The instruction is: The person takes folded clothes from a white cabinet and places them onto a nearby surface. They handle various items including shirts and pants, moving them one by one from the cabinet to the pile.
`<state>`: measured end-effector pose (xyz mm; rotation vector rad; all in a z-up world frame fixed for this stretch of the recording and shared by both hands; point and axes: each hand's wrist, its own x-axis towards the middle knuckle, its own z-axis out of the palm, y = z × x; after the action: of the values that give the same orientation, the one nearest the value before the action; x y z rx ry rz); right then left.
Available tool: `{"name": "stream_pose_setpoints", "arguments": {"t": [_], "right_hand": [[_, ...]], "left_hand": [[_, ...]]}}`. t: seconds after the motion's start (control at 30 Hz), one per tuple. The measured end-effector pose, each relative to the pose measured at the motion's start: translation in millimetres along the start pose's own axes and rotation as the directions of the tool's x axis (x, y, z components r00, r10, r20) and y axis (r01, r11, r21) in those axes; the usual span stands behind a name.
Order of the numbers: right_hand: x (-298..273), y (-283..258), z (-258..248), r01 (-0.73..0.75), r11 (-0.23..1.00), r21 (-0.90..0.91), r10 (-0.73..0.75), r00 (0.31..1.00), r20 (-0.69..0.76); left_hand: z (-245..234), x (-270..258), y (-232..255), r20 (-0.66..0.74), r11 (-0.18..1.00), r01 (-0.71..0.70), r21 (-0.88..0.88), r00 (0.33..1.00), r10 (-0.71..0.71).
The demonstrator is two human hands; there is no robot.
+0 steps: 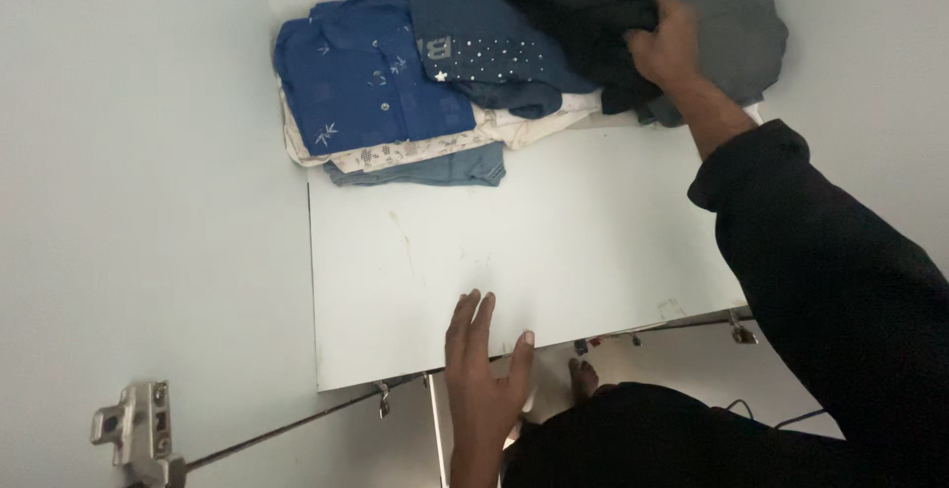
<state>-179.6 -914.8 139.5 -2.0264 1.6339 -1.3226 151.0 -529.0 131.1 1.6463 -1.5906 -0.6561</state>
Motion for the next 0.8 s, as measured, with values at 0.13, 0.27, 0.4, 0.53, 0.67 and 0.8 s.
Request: {"name": "stream_pose_setpoints", "arguments": {"t": [0.13,0.27,0.4,0.53,0.67,0.8], "right_hand": [[5,-13,-23,0.158,0.967,0.201,-0.152,0.987,-0.044],[-23,-45,-53,-0.130,0.938,0.321,0.142,0.990,-0.013],[-99,-83,-79,0.063,0.940,0.334,-0.090,0.994,0.067],[-170,-118,-69,0.042,0.891,0.452,-0.181,0.946,0.270],[-215,-148,-47,0.246,0.826,0.507,-0.458,0.817,0.350],[-231,-165,-34,0.239,0.927,0.288,-0.364,0.757,0.543]], "left_hand": [[13,10,17,0.061,0.982,0.157,-0.103,0.987,-0.151],[34,33,18,0.097,0.913,0.143,-0.382,0.989,-0.115],[65,66,7,0.153,0.646,0.199,-0.737,0.980,-0.127],[89,89,-19,0.117,0.414,0.162,-0.896,0.984,-0.131],[88,63,-40,0.082,0.062,0.096,-0.993,0.975,-0.205],[71,36,-34,0.109,0.301,0.314,-0.901,0.833,-0.543]]}}
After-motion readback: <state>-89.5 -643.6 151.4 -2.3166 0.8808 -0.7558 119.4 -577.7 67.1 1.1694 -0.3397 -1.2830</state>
